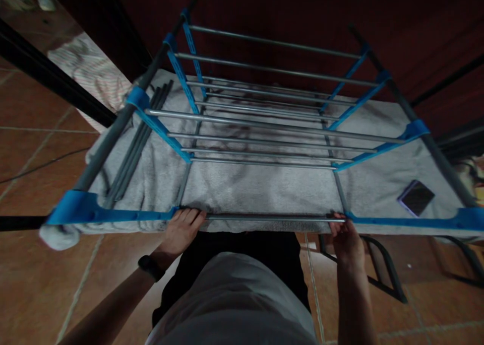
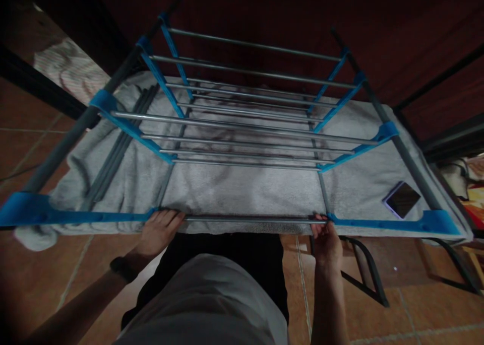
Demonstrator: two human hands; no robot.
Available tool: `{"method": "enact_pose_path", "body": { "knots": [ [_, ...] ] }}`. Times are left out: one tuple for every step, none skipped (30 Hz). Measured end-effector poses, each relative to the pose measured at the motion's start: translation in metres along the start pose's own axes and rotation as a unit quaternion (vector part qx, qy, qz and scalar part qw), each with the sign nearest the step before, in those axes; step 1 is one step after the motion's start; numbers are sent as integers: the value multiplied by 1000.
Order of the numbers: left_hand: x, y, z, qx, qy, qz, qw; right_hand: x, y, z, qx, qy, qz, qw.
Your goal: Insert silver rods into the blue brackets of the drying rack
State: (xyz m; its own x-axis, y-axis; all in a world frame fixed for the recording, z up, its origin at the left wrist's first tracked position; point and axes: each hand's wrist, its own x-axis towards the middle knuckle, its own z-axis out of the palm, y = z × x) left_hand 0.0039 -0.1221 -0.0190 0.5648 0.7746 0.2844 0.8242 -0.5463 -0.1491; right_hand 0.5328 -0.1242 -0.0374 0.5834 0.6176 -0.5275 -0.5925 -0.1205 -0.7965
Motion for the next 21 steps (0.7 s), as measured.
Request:
{"method": "enact_pose_path", "body": {
  "knots": [
    [0, 0, 1, 1, 0, 3, 1000, 0, 0, 0, 1, 3, 0, 1000],
    [0, 0, 1, 2, -1, 4, 1000, 1, 0, 0, 1, 6, 0, 1000],
    [0, 0, 1, 3, -1, 4, 1000, 1, 1, 0, 0, 7, -1, 1000],
    [1, 0, 1, 4, -1, 3, 1000, 2, 1, -1, -1, 6, -2, 1000],
    [1, 0, 2, 5, -1, 2, 1000, 2, 2, -2, -3, 3, -3, 1000],
    [2, 0, 2, 4, -1, 0, 1000, 2, 2, -2, -5, 0, -5, 1000],
    [2, 0, 1, 2, 0, -1, 1000, 3, 3, -3, -6, -3, -7, 1000],
    [3, 0, 1, 1, 2, -2, 1000, 3, 4, -4, -6, -6, -8, 1000],
    [3, 0, 1, 1, 4, -2, 1000, 3, 4, -5, -5, -9, -8, 1000],
    [3, 0, 1, 2, 6, -3, 1000, 4, 5, -5, -3, -10, -8, 1000],
    [3, 0, 2, 2, 9, -5, 1000, 4, 5, -6, -1, -12, -8, 1000],
    [3, 0, 2, 0, 13, -8, 1000, 4, 6, -7, -1, -14, -8, 1000],
    [3, 0, 2, -5, 18, -11, 1000, 5, 6, -7, -2, -17, -9, 1000],
    [3, 1, 3, -12, 23, -15, 1000, 5, 6, -8, -5, -20, -11, 1000],
    [3, 1, 4, -21, 30, -20, 999, 6, 7, -8, -8, -23, -14, 1000],
    [3, 1, 4, -30, 35, -24, 999, 7, 7, -8, -11, -26, -15, 999],
    [3, 1, 5, -37, 41, -27, 998, 7, 7, -8, -14, -29, -14, 999],
    [3, 1, 5, -41, 46, -27, 998, 8, 8, -8, -15, -30, -12, 999],
    [3, 2, 6, -41, 52, -25, 998, 8, 9, -8, -15, -26, -10, 999],
    [3, 2, 6, -36, 57, -23, 997, 8, 9, -7, -15, -20, -8, 1000],
    [3, 2, 6, -28, 63, -19, 997, 8, 10, -7, -13, -14, -8, 1000]
  ]
}}
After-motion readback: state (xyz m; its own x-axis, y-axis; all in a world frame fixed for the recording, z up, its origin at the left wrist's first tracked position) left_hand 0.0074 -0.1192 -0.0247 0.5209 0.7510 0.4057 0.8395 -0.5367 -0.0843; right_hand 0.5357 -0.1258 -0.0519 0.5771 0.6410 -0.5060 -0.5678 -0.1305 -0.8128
